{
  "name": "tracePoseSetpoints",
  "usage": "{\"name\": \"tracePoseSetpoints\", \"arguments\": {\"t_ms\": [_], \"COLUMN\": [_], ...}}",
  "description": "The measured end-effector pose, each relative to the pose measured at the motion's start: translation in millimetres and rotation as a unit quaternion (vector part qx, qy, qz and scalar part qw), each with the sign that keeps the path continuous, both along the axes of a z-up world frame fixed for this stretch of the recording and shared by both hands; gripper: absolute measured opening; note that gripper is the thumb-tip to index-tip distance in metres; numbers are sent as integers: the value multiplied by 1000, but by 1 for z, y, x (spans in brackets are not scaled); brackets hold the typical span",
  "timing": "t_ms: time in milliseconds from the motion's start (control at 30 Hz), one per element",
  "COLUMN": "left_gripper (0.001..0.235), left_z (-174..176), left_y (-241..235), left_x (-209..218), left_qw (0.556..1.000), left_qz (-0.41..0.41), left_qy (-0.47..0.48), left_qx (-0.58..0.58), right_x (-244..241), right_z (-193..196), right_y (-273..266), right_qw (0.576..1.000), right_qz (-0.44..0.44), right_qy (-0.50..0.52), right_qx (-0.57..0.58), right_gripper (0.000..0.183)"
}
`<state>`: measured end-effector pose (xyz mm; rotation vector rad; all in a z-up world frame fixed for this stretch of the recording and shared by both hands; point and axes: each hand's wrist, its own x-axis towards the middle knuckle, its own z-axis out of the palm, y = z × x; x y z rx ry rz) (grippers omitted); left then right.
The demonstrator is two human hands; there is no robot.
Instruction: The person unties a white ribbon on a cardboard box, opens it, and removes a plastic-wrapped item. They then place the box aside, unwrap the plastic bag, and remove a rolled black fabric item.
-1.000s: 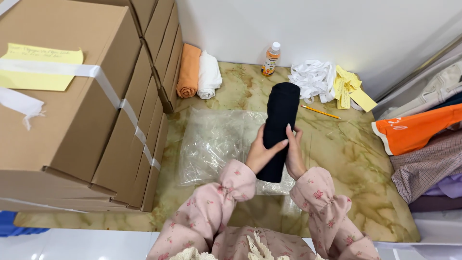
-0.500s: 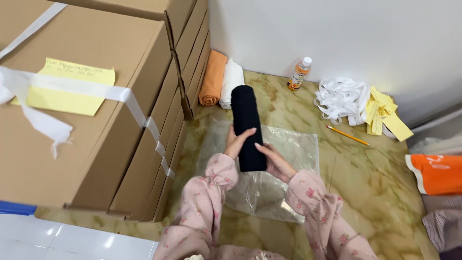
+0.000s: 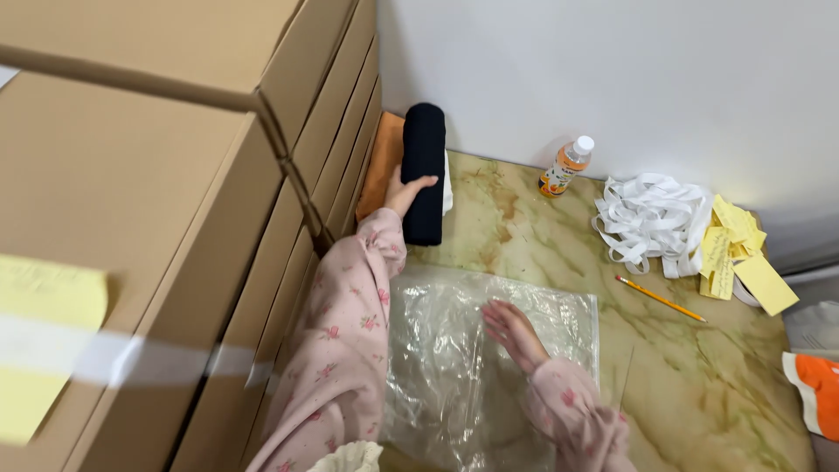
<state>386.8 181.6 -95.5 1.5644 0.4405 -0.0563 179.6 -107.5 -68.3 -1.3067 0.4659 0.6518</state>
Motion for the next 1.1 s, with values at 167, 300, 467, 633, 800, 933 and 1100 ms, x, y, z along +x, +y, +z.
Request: {"name": "tracePoseSetpoints", "arguments": {"t_ms": [167, 300, 467, 633, 800, 933, 1100], "left_gripper": [90, 89, 53, 52, 56, 58, 62], "left_z": [-12, -31, -48, -38, -71, -103, -113], "left_y": [8, 11, 3, -42, -96, -95, -104], "left_x": [47, 46, 36, -77, -215, -258, -241], "left_qw": [997, 996, 859, 846, 853, 828, 777], "left_qz": [43, 51, 95, 98, 14, -143, -220], "left_qy": [-14, -30, -230, -254, -164, -67, 19], "left_qx": [59, 68, 447, 459, 495, 539, 590], "right_x": [-3, -7, -15, -22, -35, -50, -20], "right_z": [-19, -59, -65, -105, -132, -80, -75], "right_y": [-22, -33, -27, -31, -8, 33, 36], "right_qw": [998, 997, 994, 991, 929, 816, 758], "right_qz": [-44, -79, -102, -76, 78, 164, 209], "right_qy": [35, 3, -35, -108, -276, -450, -509], "right_qx": [-15, 22, 12, -15, -232, -324, -350], "right_gripper": [51, 40, 35, 32, 44, 43, 41]}}
